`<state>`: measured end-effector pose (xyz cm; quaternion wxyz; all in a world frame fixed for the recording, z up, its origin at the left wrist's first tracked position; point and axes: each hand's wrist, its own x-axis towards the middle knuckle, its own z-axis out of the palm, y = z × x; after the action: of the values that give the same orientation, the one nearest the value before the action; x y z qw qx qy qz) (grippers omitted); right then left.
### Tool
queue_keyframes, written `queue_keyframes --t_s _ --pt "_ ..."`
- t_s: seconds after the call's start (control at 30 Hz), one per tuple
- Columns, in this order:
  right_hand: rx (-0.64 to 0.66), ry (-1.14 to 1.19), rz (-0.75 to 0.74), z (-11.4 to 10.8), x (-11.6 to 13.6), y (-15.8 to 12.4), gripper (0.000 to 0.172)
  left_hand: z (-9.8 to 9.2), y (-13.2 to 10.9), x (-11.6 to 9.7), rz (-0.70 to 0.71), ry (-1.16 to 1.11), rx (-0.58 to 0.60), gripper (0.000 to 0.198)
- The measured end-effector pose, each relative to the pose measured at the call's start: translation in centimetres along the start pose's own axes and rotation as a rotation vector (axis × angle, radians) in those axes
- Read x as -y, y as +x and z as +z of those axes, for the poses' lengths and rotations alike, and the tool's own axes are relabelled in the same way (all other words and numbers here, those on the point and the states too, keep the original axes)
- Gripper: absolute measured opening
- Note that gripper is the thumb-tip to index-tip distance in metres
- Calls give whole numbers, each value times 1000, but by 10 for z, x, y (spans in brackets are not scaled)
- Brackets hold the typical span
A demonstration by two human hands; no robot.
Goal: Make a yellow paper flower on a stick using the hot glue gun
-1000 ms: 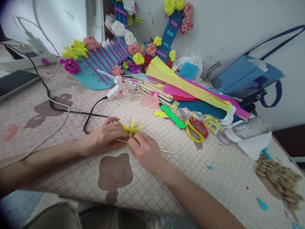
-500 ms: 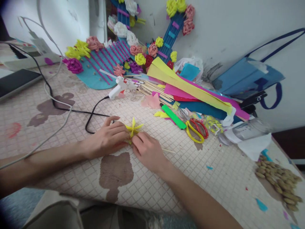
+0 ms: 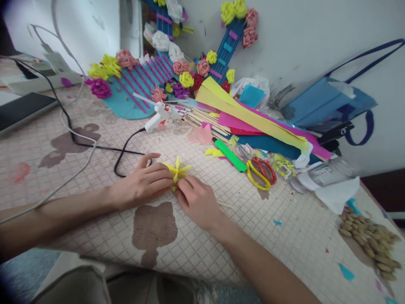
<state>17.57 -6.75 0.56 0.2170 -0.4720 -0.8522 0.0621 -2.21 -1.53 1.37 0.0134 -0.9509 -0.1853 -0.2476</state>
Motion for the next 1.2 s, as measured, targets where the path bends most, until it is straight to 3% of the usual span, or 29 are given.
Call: queue_keyframes --t_s 1.2 --pt "-2 -58 -33 2 -3 1 14 3 -1 3 -147 -186 28 13"
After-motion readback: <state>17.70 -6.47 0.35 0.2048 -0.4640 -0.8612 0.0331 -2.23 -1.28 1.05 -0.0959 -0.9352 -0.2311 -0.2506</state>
